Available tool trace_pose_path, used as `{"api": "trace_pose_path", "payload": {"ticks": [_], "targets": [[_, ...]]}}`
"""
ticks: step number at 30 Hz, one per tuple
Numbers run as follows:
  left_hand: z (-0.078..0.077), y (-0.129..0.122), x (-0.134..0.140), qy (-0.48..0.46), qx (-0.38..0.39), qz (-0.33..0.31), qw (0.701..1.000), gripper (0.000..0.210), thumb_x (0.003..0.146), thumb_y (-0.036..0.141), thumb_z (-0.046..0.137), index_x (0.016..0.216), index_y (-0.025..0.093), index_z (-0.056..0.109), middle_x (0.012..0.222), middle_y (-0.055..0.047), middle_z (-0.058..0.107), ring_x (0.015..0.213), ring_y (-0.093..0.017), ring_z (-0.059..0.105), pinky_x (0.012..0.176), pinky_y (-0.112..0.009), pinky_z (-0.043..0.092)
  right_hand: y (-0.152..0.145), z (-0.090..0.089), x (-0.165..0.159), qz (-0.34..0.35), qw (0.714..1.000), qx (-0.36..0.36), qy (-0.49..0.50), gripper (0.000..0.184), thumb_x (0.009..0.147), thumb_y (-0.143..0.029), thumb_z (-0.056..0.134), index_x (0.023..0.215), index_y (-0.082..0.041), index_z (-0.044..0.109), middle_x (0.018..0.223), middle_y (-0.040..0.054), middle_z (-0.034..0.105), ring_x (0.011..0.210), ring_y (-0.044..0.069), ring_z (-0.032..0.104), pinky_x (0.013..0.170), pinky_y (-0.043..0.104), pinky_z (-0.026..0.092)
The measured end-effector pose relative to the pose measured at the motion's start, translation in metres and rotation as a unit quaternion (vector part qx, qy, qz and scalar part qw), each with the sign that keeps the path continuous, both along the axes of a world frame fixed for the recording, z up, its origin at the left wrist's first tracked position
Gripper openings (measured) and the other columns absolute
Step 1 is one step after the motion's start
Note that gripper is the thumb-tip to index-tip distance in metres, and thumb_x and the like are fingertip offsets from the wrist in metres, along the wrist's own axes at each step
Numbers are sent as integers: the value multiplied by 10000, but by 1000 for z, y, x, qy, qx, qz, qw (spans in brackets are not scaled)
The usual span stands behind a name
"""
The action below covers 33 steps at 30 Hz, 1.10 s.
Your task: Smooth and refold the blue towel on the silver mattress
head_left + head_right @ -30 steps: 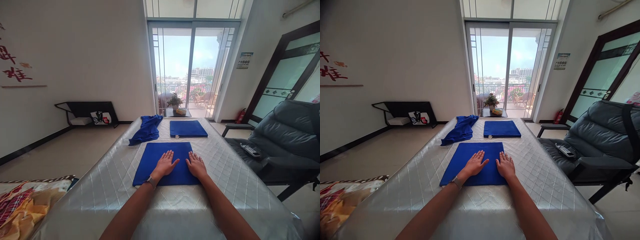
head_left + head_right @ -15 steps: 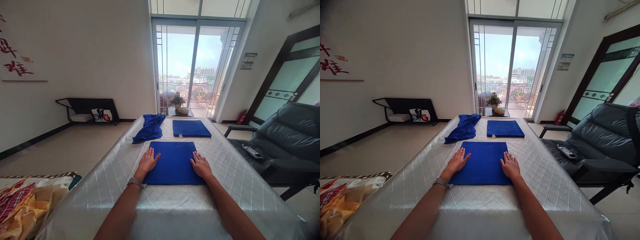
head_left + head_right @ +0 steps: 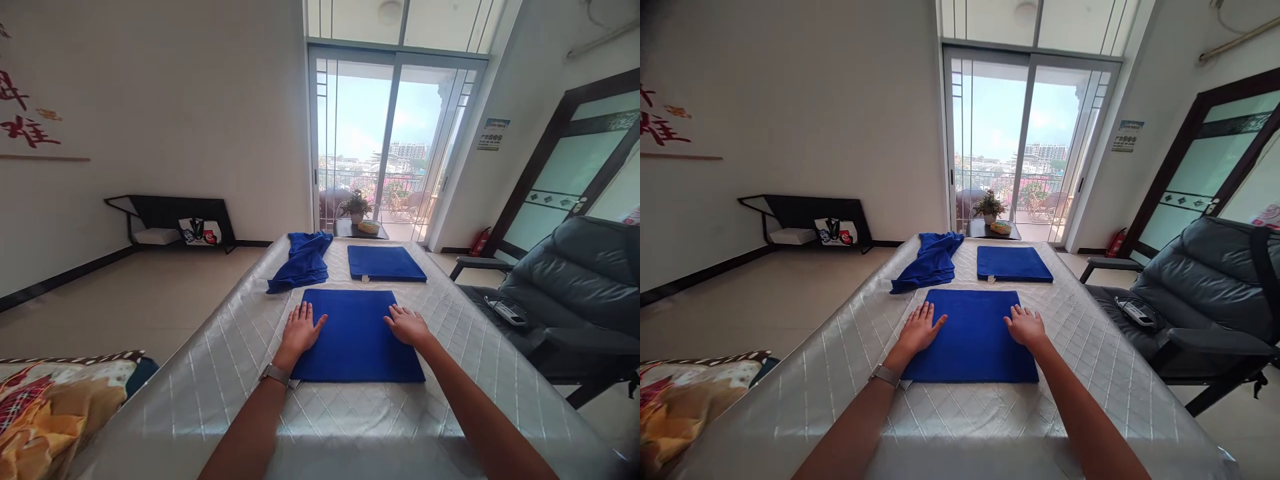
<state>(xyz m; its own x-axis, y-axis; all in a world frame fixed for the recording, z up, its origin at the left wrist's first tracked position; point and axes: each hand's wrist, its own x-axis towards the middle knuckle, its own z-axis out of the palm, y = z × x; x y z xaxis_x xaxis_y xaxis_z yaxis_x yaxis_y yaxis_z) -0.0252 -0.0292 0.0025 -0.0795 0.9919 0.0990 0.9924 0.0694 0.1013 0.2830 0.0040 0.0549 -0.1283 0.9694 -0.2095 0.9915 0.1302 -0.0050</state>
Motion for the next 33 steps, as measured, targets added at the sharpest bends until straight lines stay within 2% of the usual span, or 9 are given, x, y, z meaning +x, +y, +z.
{"api": "trace_pose_path", "payload": {"ticks": [3,10,14,18,22,25,28,31,33], "targets": [[1,0,-2,10,-1,1,1000,910,962,702,101,1547,30,287,1615,-199,259,1497,-332,249,1218,-466,200,15,-4,-8,-6,1000,18,23,652,1031,-508,190,1593,-181,230,1661,32,169,1521,265,153,1214,497,148],[-7,6,-13,-1,3,3,1000,890,981,670,97,1526,1,316,1600,-219,282,1488,-288,288,1216,-425,223,26,-36,-5,-33,995,68,70,669,1028,-494,167,1605,-154,155,1666,17,136,1530,216,112,1231,435,94],[-10,8,-21,-4,21,1,1000,855,993,649,165,1508,-9,344,1579,-229,333,1474,-298,320,1213,-447,238,24,-38,-3,-29,993,68,90,673,1024,-497,151,1606,-158,161,1667,20,138,1531,211,103,1233,428,67],[0,3,-14,-9,86,-8,996,755,1008,593,258,1475,21,416,1538,-219,426,1442,-302,379,1196,-453,283,25,-38,-4,-38,992,70,99,687,1018,-502,152,1607,-149,152,1670,28,122,1532,203,88,1232,418,39],[14,-4,30,-42,129,-72,988,567,1016,479,345,1394,104,542,1440,-159,559,1372,-268,470,1156,-416,364,25,-40,-5,-39,991,72,111,701,1013,-503,144,1606,-128,146,1671,43,111,1532,209,82,1230,422,35],[22,-3,84,-69,114,-176,975,489,1007,438,402,1365,155,577,1402,-118,596,1320,-235,519,1130,-370,402,24,-40,-5,-38,990,76,117,695,1015,-497,152,1604,-128,156,1670,49,123,1532,212,88,1230,428,36],[26,9,138,-73,110,-249,959,489,1004,446,415,1358,152,581,1391,-133,603,1308,-241,531,1128,-376,404,22,-40,-3,-30,990,82,109,669,1021,-466,190,1604,-140,171,1668,55,140,1529,223,112,1229,429,58],[24,29,178,-89,123,-279,948,485,1022,430,371,1361,148,574,1412,-146,588,1336,-237,515,1146,-388,386,21,-41,0,-9,993,83,88,624,1018,-360,235,1607,-168,168,1672,37,118,1531,216,99,1228,415,70],[20,43,191,-99,123,-264,952,502,1033,420,333,1379,134,557,1432,-157,571,1363,-239,492,1160,-404,369,22,-42,1,-3,993,82,81,616,1012,-323,241,1608,-182,173,1673,24,107,1532,208,93,1229,407,71]]}}
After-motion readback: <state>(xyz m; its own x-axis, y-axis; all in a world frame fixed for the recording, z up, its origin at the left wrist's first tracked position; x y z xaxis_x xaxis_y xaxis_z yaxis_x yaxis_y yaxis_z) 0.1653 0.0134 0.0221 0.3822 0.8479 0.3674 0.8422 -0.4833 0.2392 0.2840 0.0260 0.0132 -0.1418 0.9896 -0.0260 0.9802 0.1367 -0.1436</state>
